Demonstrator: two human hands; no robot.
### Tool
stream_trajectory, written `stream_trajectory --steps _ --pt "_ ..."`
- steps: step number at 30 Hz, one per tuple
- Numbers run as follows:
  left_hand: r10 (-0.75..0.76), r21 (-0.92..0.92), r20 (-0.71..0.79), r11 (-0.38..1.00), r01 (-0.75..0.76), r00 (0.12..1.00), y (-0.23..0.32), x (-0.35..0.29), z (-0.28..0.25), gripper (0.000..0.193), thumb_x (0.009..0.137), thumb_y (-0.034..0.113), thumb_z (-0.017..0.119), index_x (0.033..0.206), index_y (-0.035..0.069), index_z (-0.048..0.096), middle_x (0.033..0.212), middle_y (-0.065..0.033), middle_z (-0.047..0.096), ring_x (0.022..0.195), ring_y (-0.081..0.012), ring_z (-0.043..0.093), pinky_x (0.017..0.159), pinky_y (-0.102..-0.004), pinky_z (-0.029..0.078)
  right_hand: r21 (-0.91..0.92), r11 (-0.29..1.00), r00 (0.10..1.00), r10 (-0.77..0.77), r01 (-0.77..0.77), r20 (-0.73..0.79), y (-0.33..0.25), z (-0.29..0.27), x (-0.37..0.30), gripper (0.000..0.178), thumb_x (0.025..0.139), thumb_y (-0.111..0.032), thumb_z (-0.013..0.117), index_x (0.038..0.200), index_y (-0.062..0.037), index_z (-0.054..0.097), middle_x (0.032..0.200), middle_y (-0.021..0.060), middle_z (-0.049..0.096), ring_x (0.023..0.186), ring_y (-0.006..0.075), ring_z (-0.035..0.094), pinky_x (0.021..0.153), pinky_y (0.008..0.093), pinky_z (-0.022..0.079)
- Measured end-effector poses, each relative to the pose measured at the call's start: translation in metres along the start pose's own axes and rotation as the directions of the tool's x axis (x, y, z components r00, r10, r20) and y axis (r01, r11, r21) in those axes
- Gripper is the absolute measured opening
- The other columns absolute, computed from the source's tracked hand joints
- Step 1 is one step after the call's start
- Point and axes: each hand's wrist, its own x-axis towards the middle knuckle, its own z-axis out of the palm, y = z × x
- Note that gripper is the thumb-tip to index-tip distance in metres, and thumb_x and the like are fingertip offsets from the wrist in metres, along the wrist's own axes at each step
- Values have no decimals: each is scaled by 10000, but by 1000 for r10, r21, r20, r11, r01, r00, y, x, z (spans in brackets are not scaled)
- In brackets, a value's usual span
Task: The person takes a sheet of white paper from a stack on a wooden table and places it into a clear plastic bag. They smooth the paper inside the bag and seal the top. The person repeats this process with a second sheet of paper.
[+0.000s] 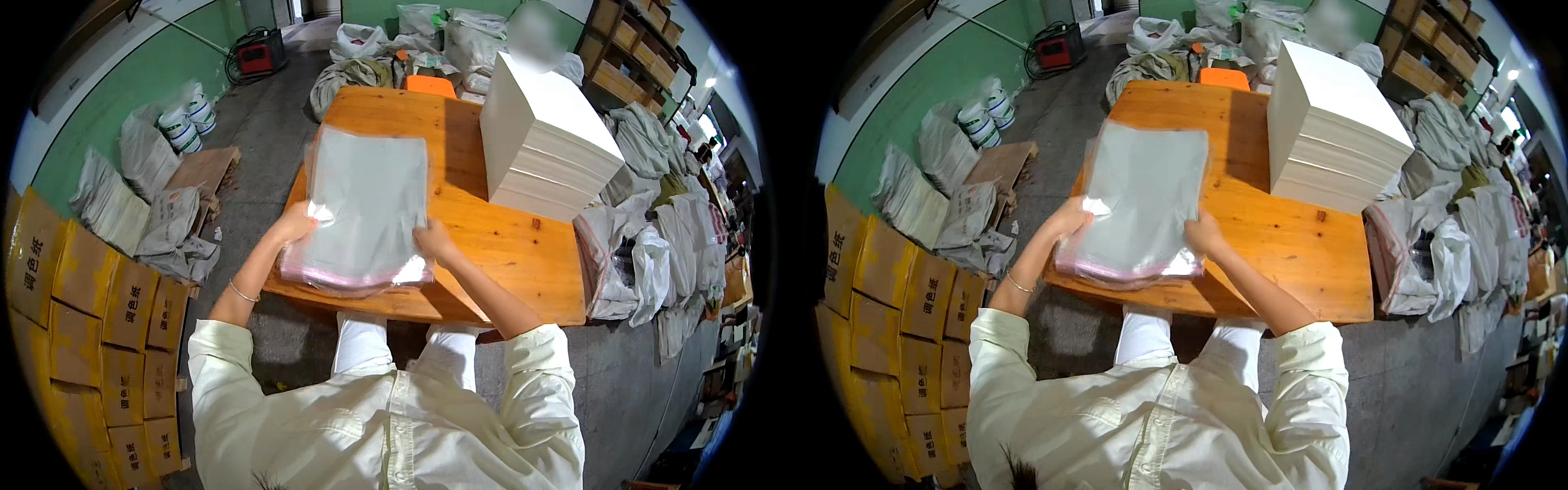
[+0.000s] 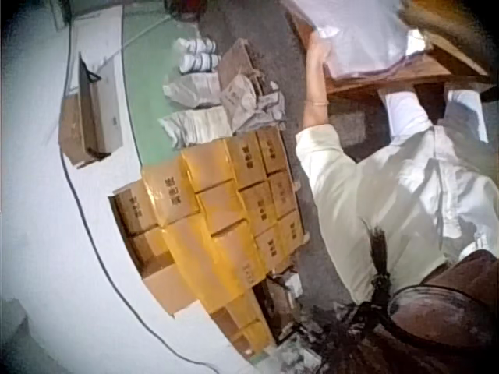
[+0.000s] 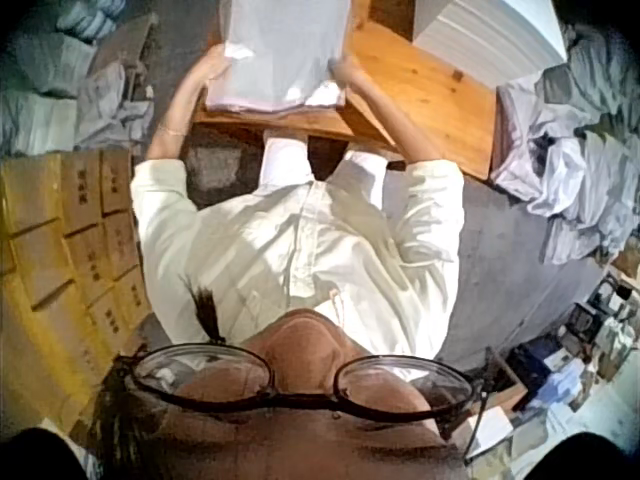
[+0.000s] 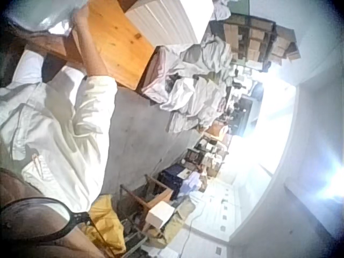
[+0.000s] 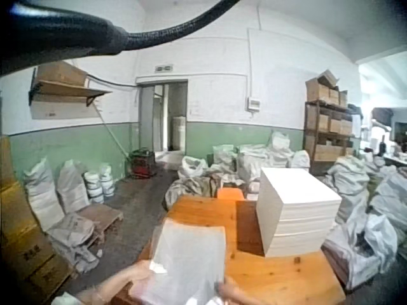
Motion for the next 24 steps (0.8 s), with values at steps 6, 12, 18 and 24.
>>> stream_trajectory --steps 6,12,18,24 --pt "354 177 -345 934 -310 869 50 39 -46 325 796 -12 525 1119 -15 566 849 -10 599 733 -98 521 664 -242 439 -161 923 879 -382 349 -287 -77 -23 34 322 793 -131 489 1065 28 557 903 245 629 802 356 629 709 423 482" --pt "345 49 -469 929 -366 813 66 105 -93 350 791 48 617 1117 -37 526 909 -121 622 802 -163 584 709 -279 471 92 961 939 -230 260 -254 -116 -29 98 359 776 -102 525 1109 32 540 952 196 646 861 329 631 721 398 493" --pt "234 503 -514 862 69 825 -22 177 -73 348 724 120 662 1003 -31 518 977 -261 617 916 -402 604 785 -452 471 -132 986 976 -121 98 -182 -41 11 160 355 786 -190 612 1046 50 576 904 189 648 782 250 634 678 357 505" --pt "220 656 -599 686 314 770 12 158 -29 558 719 159 685 1181 -6 419 1198 -243 489 1100 -385 484 908 -458 415 -734 673 979 -195 89 -61 -97 -50 84 437 824 -322 613 1097 18 590 1026 239 624 916 308 628 788 381 487"
